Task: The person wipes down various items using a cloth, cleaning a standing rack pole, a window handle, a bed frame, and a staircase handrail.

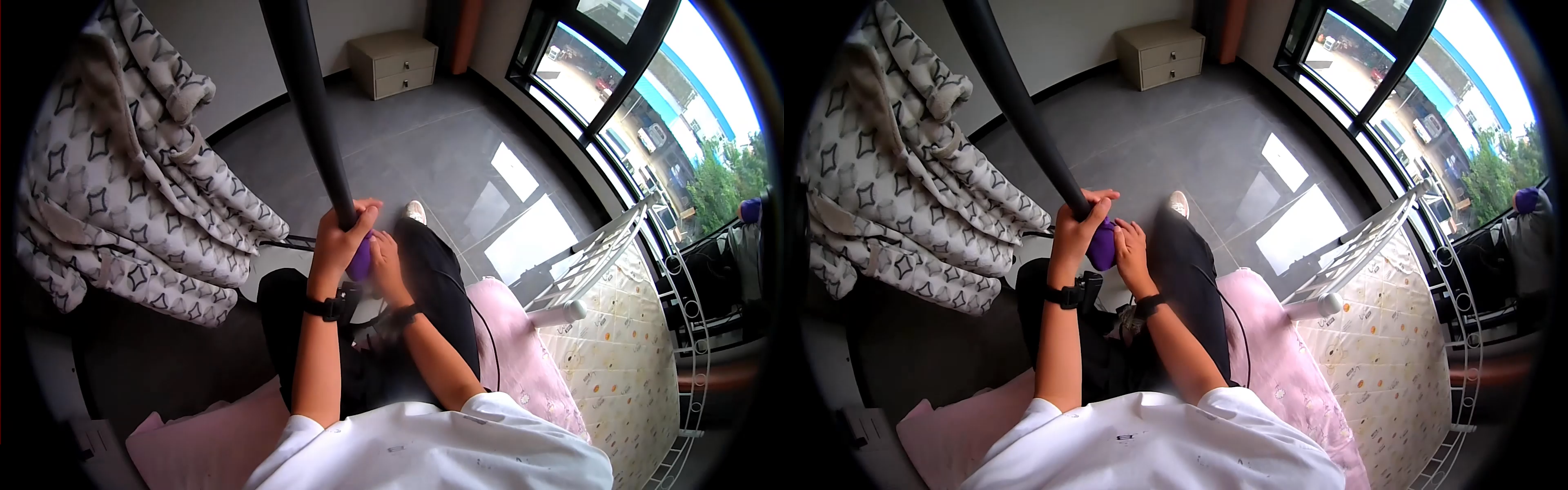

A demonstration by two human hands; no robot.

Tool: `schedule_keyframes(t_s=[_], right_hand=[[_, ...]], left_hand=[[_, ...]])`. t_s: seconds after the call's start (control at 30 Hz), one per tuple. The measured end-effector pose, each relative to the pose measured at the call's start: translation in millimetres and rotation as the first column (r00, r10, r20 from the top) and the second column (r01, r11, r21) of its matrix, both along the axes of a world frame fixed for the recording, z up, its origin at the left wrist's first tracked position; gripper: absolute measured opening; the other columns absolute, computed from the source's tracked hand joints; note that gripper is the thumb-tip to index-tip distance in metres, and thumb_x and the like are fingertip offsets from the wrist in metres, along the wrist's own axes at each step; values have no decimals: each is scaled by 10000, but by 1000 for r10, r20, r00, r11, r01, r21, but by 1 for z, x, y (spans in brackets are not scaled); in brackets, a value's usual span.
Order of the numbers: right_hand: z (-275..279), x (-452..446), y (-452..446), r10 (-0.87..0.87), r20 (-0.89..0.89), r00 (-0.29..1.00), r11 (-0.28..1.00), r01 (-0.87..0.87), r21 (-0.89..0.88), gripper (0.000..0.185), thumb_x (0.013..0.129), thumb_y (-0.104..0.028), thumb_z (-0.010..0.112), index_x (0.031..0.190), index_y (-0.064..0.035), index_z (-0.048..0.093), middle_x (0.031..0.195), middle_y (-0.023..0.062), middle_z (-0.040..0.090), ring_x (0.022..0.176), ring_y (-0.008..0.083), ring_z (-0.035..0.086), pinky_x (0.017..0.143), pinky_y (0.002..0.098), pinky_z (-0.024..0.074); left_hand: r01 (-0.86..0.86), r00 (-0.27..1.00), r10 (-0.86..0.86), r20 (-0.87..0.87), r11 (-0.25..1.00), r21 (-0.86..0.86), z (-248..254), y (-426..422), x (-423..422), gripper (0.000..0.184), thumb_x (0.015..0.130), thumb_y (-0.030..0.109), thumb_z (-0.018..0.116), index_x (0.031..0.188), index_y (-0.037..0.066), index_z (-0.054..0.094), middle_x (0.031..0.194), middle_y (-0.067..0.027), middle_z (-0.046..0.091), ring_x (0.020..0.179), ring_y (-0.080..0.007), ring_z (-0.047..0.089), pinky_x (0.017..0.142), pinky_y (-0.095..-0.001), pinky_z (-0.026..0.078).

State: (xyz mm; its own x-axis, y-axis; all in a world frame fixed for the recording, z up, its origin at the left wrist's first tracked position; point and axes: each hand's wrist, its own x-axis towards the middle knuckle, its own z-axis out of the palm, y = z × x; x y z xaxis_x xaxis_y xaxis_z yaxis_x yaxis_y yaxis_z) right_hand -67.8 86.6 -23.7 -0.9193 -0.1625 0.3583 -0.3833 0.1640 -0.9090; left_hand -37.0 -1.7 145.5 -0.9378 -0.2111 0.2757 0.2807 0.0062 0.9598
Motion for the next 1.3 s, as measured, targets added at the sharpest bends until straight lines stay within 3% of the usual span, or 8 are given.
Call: schedule_keyframes(t_s=[0.3,0.57,0.63,0.73,0.87,1.13,1.23,1.3], right_hand=[[14,6,9,49,102,994,997,-55,56,321,1001,-218,396,958,13,614,999,154,623,991,321,512,891,395,384],[14,18,12,179,366,913,966,-93,-239,418,1025,-288,373,999,70,587,980,172,622,925,279,590,848,348,437],[22,21,15,162,358,919,973,-89,-213,414,1024,-277,366,1063,70,590,1060,187,611,987,297,587,909,339,429],[17,21,15,201,329,923,953,-106,-286,379,1013,-243,373,1093,62,584,1120,192,591,1066,316,547,944,367,410],[14,20,13,132,193,972,965,-81,-249,328,989,-214,415,1008,41,619,1046,175,577,986,308,529,898,378,412],[45,23,28,168,48,985,981,-162,-112,222,933,-123,482,1011,31,622,920,135,537,872,262,529,783,330,422],[56,23,31,236,67,970,947,-213,-240,219,920,-108,497,1031,33,623,931,114,543,886,225,534,799,309,426],[69,22,30,273,15,962,926,-258,-276,229,921,-99,503,1071,34,614,968,95,546,918,197,532,832,292,420]], left_hand=[[80,990,-53,128,973,-214,-4,-10,13,538,890,146,614,1363,0,403,1431,-173,416,1313,-243,408,1078,-361,308],[242,956,-292,37,849,471,-34,-18,42,574,835,33,480,1398,-27,387,1497,-154,339,1374,-250,323,1144,-360,202],[173,975,-220,38,852,494,-44,-16,53,482,884,41,446,1361,-26,449,1440,-151,425,1333,-230,387,1122,-340,254],[-188,970,204,136,974,-123,-63,-23,68,354,951,121,476,1272,-14,542,1301,-162,564,1171,-237,544,1017,-316,381],[-203,935,304,184,881,-427,-64,-43,89,324,958,135,482,1229,-24,561,1041,-156,681,892,-232,662,801,-317,494],[-499,792,425,439,864,65,-53,-39,95,188,933,133,456,992,-1,575,862,-45,660,645,-153,641,678,-260,468],[-601,788,528,316,770,214,-21,-19,91,330,960,153,462,1246,7,540,1089,-81,642,913,-117,628,764,-262,457],[-539,842,537,-45,839,-72,0,-3,81,378,970,110,445,1329,-1,489,1260,-79,564,1166,-169,527,972,-280,397]])
